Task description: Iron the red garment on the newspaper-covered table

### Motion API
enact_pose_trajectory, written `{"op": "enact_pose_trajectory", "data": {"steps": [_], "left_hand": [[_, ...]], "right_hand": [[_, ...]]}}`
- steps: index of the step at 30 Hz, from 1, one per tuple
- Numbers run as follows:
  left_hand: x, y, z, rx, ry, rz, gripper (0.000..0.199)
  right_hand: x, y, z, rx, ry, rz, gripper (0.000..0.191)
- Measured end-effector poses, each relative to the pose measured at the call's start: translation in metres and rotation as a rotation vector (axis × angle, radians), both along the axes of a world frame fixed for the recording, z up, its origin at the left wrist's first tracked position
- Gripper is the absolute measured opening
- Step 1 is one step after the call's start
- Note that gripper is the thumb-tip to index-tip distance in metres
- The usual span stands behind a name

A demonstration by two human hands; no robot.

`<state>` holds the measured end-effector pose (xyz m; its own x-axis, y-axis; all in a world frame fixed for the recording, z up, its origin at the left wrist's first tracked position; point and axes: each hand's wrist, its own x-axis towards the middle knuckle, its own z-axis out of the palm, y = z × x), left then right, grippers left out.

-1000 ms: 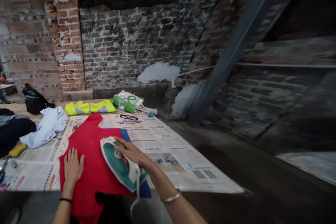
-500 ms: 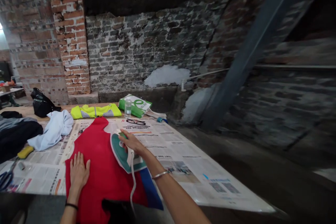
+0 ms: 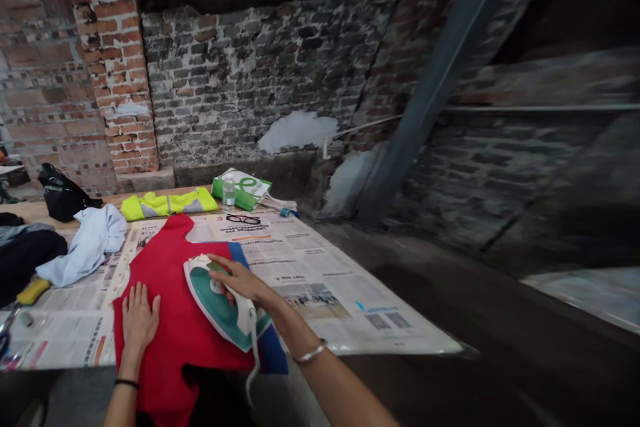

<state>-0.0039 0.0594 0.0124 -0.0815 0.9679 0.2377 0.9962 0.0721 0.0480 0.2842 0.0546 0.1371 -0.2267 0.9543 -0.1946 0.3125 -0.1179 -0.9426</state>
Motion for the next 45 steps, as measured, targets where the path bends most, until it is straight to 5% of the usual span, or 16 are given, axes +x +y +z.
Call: {"op": "enact_pose_trajectory", "data": {"steps": [6,10,18,23,32,36,45], "left_hand": [[-0.003,0.003,-0.005,0.05,-0.004,-0.015,0.064],[-0.003,0.003,-0.011,0.065,0.013,-0.018,0.063],[-0.002,0.002,-0.008,0.054,0.002,-0.012,0.065],[-0.004,0.004,-0.008,0.043,-0.014,-0.005,0.066],[-0.003,0.004,-0.009,0.043,0.024,-0.001,0.067],[-0.001,0.002,-0.008,0.036,0.015,-0.004,0.067],[-0.004,0.003,-0.011,0.061,-0.016,-0.017,0.065]], "right_hand": [[-0.023,0.052,0.007,0.006,-0.025,-0.234,0.06],[-0.025,0.061,0.001,0.06,-0.082,-0.247,0.062],[-0.003,0.002,-0.019,0.068,-0.045,0.027,0.064],[0.001,-0.013,-0.017,0.053,0.0,0.054,0.069],[0.006,0.068,-0.001,0.045,-0.101,-0.247,0.062],[0.008,0.082,0.0,0.071,-0.17,-0.351,0.056],[0.02,-0.001,-0.011,0.055,-0.032,0.087,0.07]]}}
